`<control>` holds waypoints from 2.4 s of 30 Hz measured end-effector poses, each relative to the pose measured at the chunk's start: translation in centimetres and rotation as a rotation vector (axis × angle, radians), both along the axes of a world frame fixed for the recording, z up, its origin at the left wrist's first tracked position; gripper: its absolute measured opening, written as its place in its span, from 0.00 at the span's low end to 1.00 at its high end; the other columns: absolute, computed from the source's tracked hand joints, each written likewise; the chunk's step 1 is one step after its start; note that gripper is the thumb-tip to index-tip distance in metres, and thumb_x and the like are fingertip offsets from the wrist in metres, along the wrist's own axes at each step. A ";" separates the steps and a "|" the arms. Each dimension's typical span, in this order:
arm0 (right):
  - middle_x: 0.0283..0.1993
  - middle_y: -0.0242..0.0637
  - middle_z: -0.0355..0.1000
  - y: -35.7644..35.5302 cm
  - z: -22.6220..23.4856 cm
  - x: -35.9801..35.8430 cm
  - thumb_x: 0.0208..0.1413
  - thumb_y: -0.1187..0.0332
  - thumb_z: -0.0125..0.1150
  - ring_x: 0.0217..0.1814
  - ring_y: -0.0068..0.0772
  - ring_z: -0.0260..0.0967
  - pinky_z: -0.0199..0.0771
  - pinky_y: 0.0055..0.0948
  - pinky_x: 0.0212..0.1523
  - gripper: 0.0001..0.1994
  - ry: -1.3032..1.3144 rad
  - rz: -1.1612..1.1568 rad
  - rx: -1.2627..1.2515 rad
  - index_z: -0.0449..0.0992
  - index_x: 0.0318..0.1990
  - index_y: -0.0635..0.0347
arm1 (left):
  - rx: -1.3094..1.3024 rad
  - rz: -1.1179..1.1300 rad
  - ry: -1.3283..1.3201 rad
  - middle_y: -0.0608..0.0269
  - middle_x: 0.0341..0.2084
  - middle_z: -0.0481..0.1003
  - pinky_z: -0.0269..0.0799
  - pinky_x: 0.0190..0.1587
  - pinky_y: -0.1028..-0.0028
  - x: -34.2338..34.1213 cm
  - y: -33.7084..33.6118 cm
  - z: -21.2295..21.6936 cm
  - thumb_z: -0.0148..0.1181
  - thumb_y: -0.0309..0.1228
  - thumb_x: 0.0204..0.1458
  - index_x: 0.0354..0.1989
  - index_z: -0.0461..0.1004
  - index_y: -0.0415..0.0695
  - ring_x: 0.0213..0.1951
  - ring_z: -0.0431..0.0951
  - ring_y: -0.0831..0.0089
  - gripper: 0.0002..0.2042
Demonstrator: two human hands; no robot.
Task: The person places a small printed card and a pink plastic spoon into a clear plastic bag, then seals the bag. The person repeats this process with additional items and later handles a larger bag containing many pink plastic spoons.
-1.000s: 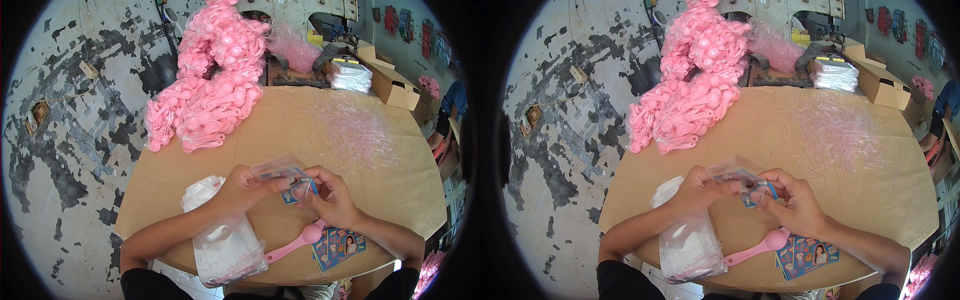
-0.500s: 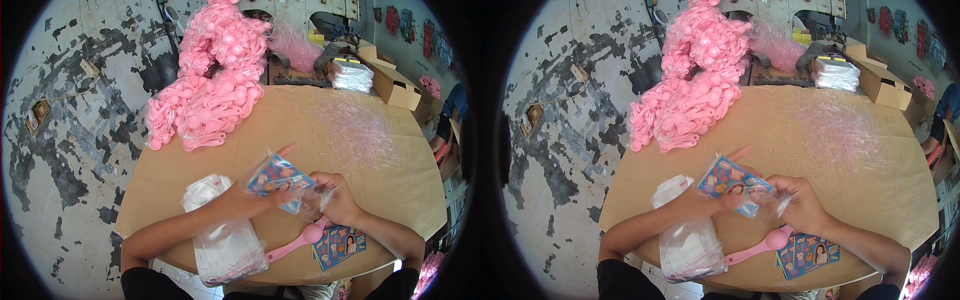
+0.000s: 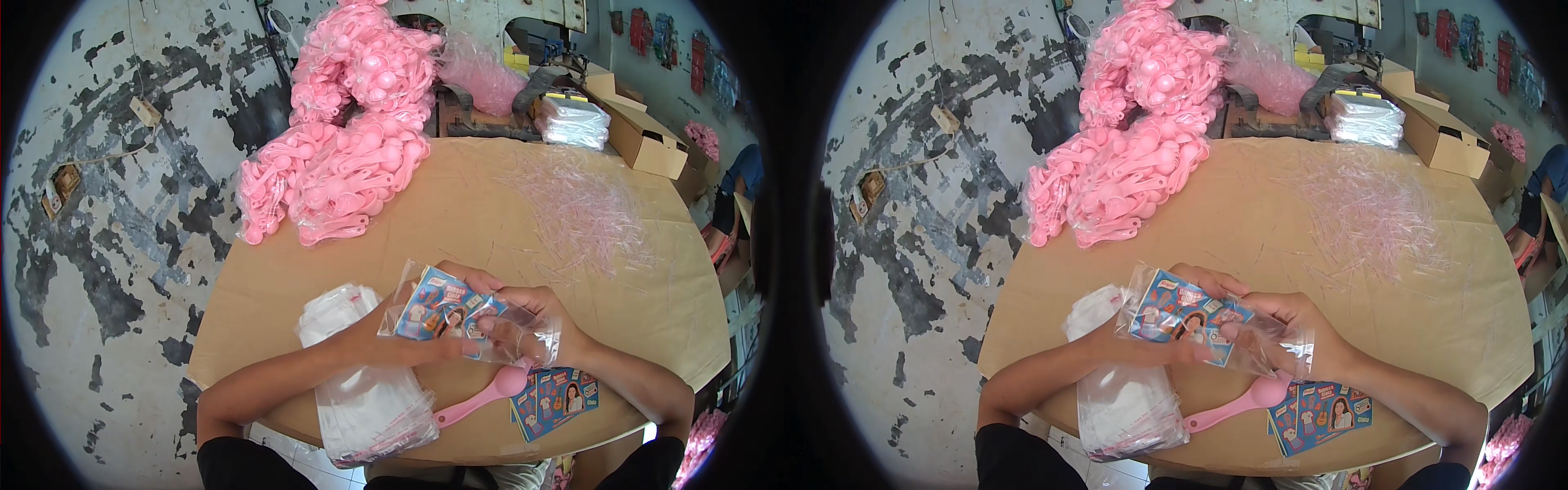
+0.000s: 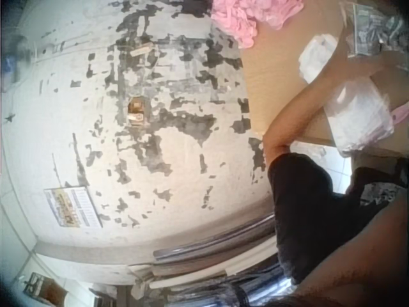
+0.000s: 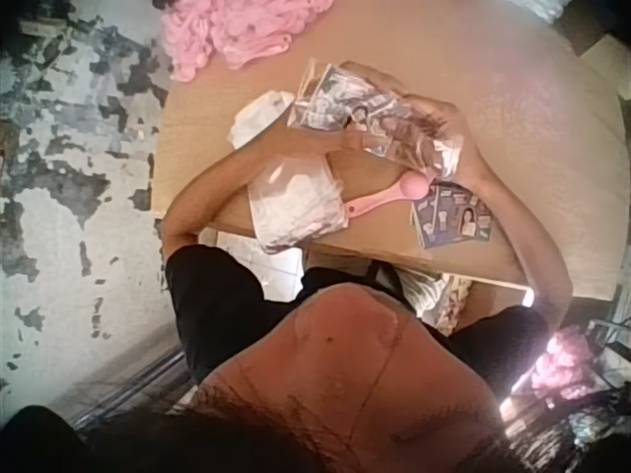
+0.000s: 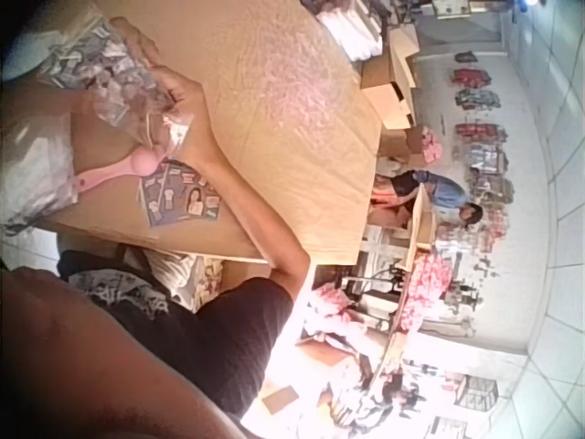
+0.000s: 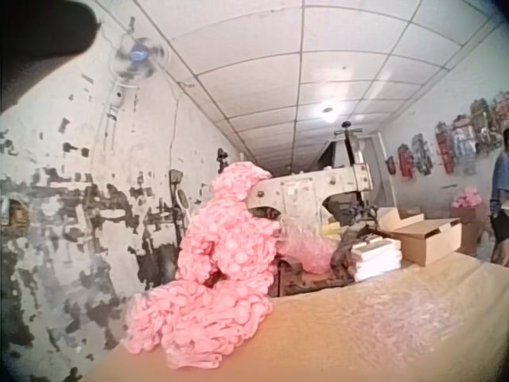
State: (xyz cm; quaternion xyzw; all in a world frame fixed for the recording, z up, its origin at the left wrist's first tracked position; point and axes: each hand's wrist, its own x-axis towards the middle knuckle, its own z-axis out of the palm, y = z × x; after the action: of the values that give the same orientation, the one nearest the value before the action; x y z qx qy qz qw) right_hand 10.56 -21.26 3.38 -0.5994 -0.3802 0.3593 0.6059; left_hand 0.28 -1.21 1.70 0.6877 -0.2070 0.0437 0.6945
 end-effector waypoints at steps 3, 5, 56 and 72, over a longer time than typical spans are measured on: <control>0.28 0.27 0.75 -0.1 -0.8 0.3 0.61 0.73 0.61 0.30 0.12 0.67 0.67 0.18 0.28 0.04 -0.070 0.041 -0.039 0.77 0.37 0.65 | 0.177 -0.021 -0.175 0.55 0.58 0.68 0.68 0.59 0.68 -0.2 -0.7 1.5 0.69 0.22 0.49 0.57 0.64 0.42 0.59 0.69 0.70 0.26; 0.27 0.27 0.74 -0.3 -2.1 1.1 0.63 0.73 0.59 0.29 0.13 0.67 0.67 0.19 0.28 0.04 -0.017 0.090 0.005 0.76 0.37 0.65 | 0.099 0.001 -0.077 0.54 0.58 0.68 0.68 0.59 0.66 -0.6 -0.6 1.6 0.70 0.21 0.46 0.53 0.65 0.44 0.59 0.69 0.67 0.26; 0.32 0.36 0.70 -1.9 -0.5 4.3 0.70 0.66 0.42 0.24 0.18 0.61 0.62 0.19 0.26 0.05 -0.306 -0.367 0.376 0.59 0.43 0.56 | 0.836 -0.065 -0.285 0.58 0.45 0.76 0.71 0.52 0.67 -0.8 -0.5 1.4 0.64 0.28 0.54 0.49 0.73 0.43 0.47 0.77 0.65 0.14; 0.29 0.29 0.63 -2.3 -0.3 6.5 0.66 0.73 0.43 0.26 0.16 0.59 0.58 0.18 0.27 0.02 -0.239 -0.539 0.382 0.59 0.41 0.54 | -0.291 0.262 0.127 0.54 0.56 0.71 0.74 0.56 0.67 -0.1 0.2 2.0 0.67 0.19 0.49 0.61 0.59 0.43 0.56 0.73 0.69 0.31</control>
State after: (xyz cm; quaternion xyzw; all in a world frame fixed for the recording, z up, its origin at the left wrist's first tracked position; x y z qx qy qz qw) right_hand 17.03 -23.60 3.03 -0.5920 -0.3369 0.0359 0.7312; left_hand 0.16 -0.97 3.67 0.6025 -0.0632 0.1196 0.7866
